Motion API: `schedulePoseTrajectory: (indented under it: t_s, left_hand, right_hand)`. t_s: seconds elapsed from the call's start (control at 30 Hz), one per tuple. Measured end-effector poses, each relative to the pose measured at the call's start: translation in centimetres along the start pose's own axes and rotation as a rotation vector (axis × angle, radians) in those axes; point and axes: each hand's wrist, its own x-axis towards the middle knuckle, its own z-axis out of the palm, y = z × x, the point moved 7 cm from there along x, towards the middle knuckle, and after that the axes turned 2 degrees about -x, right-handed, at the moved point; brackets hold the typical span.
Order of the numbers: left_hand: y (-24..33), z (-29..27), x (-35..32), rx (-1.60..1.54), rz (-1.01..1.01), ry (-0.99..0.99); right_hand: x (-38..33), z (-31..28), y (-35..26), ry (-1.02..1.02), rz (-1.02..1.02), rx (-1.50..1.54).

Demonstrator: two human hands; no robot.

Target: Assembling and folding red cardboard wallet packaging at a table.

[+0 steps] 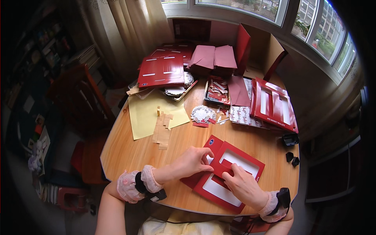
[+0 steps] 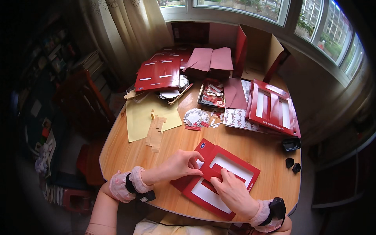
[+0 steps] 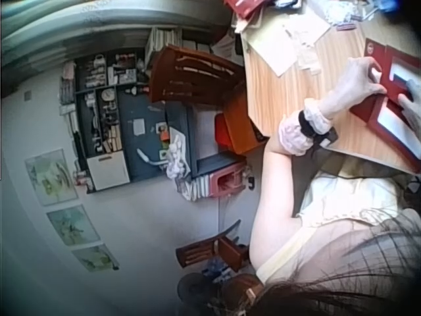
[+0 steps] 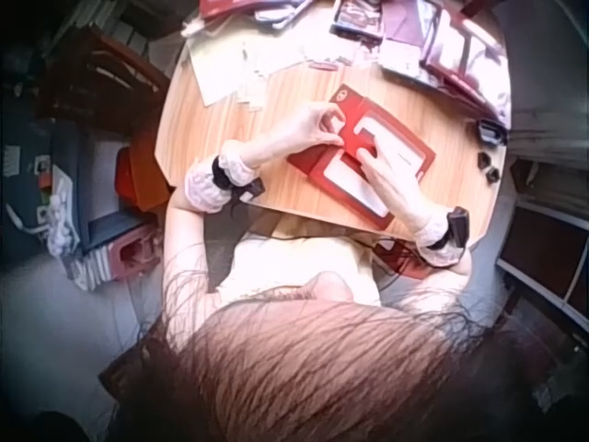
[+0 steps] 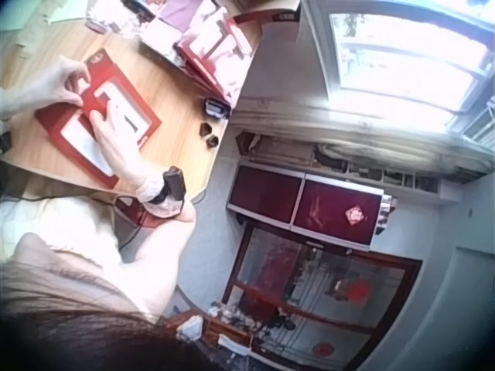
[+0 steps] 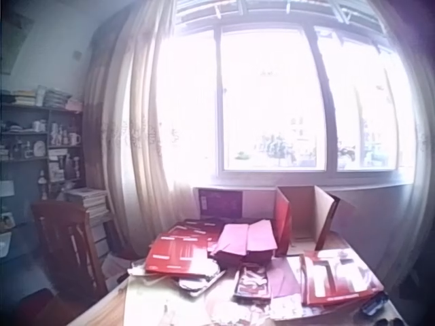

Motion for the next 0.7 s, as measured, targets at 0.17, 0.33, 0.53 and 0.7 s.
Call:
schedulePoseTrajectory:
  t_s: [0.17, 0.33, 0.53, 0.7]
  left_hand:
    - [-2.1, 0.4, 0.2, -0.236, -0.201, -0.021]
    - [-1.5, 0.4, 0.8, -0.201, -0.229, -0.043]
    - [-0.1, 0.1, 0.9, 0.023, -0.132, 0.031]
    - [-0.6, 0.1, 1.1, -0.085, -0.108, -0.021]
  right_hand:
    - [0.5, 1.1, -0.1, -0.032, -0.044, 0.056]
    - [0.3, 1.6, -0.7, -0.028, -0.105, -0.095]
    - [0.4, 1.8, -0.6, 0.071, -0.067, -0.084]
    - [0.6, 2.1, 0.1, 0.015, 0.017, 0.103]
